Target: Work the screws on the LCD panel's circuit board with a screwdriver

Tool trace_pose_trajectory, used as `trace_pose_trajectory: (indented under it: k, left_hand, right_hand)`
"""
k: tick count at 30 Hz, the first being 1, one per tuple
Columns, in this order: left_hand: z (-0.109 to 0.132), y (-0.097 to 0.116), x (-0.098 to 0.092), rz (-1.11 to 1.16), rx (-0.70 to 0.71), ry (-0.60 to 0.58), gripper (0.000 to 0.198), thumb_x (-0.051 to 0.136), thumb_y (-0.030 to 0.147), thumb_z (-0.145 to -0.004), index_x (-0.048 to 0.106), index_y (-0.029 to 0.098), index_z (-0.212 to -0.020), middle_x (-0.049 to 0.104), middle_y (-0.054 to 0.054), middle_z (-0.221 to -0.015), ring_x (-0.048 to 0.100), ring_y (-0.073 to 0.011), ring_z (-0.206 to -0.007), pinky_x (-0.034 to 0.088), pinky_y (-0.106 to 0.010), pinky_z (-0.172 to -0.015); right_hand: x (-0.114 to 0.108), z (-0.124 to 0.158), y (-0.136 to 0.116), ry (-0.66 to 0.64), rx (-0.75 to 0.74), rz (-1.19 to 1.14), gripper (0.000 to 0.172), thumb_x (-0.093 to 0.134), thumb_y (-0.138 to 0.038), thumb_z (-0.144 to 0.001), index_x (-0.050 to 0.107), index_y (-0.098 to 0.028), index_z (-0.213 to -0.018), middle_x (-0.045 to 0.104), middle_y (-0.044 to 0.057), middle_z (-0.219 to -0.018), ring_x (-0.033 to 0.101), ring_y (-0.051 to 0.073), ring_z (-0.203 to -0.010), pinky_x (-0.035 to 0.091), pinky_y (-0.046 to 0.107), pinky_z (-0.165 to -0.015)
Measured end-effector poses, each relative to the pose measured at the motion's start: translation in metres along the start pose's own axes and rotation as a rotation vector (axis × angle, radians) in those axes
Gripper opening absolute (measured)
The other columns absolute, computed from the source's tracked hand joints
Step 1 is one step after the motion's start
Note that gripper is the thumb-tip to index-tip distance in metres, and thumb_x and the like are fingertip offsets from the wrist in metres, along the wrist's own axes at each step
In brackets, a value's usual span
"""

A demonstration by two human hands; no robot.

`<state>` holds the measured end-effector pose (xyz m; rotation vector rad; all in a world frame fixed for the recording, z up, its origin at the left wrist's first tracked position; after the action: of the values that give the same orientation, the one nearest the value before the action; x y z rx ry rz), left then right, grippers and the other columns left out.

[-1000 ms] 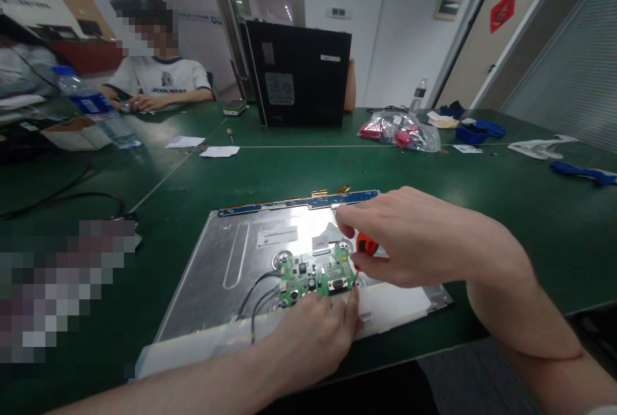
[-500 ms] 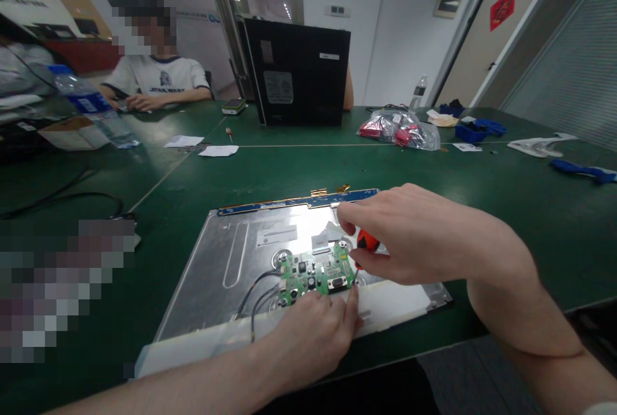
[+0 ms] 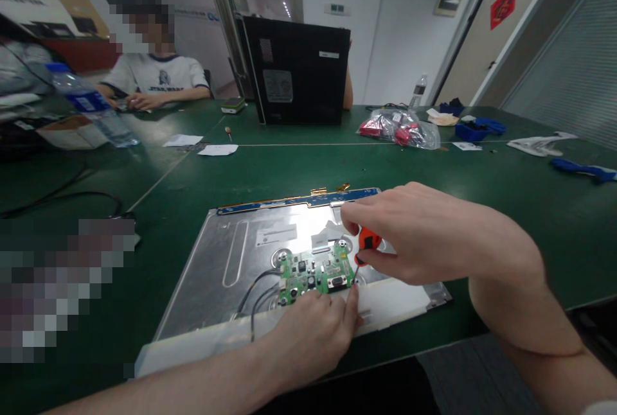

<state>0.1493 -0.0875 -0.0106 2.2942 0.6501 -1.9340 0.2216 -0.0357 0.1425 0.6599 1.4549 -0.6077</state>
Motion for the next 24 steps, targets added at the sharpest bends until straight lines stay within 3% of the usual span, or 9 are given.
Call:
trace_pose_trajectory:
  k: [5,8,14,20,24]
  left_hand:
    - [0.0015,0.0005,-0.0020,-0.004,-0.006,0.018,0.032,0.042,0.019,-0.094,0.047,0.000,-0.120,0.066,-0.007,-0.072,0.064,-0.0207,-0.053,0.049,-0.030,-0.043]
    - [0.0015,0.0009,-0.0010,0.005,0.001,0.008,0.034,0.042,0.019,-0.094,0.045,-0.001,-0.121,0.065,-0.006,-0.071,0.064,-0.0210,-0.053,0.048,-0.031,-0.043]
    - [0.0003,0.0006,-0.0006,-0.002,-0.003,-0.018,0.034,0.038,0.019,-0.096,0.045,-0.001,-0.122,0.066,-0.007,-0.072,0.064,-0.0203,-0.055,0.048,-0.029,-0.046]
    - [-0.0002,0.0015,-0.0041,-0.024,0.002,0.027,0.032,0.038,0.021,-0.097,0.048,-0.001,-0.119,0.065,-0.007,-0.069,0.063,-0.0199,-0.053,0.047,-0.030,-0.045]
    - [0.0002,0.0008,-0.0052,-0.034,-0.006,0.053,0.031,0.036,0.021,-0.097,0.049,0.001,-0.117,0.064,-0.006,-0.068,0.063,-0.0188,-0.052,0.046,-0.028,-0.044]
  right_hand:
    - [0.0035,-0.0040,0.0050,-0.007,0.062,0.039,0.030,0.055,-0.052,-0.083,0.060,-0.022,-0.081,0.060,-0.001,-0.063,0.049,0.013,-0.053,0.019,0.026,-0.048]
    - [0.0039,-0.0054,0.0047,-0.008,0.057,0.057,0.027,0.050,-0.046,-0.088,0.060,-0.023,-0.076,0.057,-0.002,-0.058,0.047,0.012,-0.050,0.017,0.026,-0.047]
    - [0.0012,0.0003,0.0014,0.010,-0.005,0.010,0.005,0.055,-0.026,-0.082,0.056,-0.022,-0.084,0.062,-0.002,-0.071,0.049,0.012,-0.056,0.021,0.025,-0.049]
    - [0.0047,-0.0041,0.0058,0.014,0.057,0.053,0.027,0.056,-0.049,-0.083,0.056,-0.022,-0.086,0.061,-0.001,-0.067,0.049,0.013,-0.053,0.020,0.026,-0.048]
    - [0.0056,-0.0068,0.0045,-0.004,0.055,0.052,0.023,0.045,-0.042,-0.091,0.056,-0.022,-0.085,0.062,-0.001,-0.067,0.049,0.013,-0.052,0.018,0.027,-0.049]
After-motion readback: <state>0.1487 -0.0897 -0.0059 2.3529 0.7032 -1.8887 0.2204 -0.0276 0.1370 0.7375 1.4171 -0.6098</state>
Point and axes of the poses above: each hand's wrist, its own z-axis away from the middle knuckle, its own x-axis out of the palm, y = z × x, the point moved 7 cm from there along -z, towards the middle knuckle
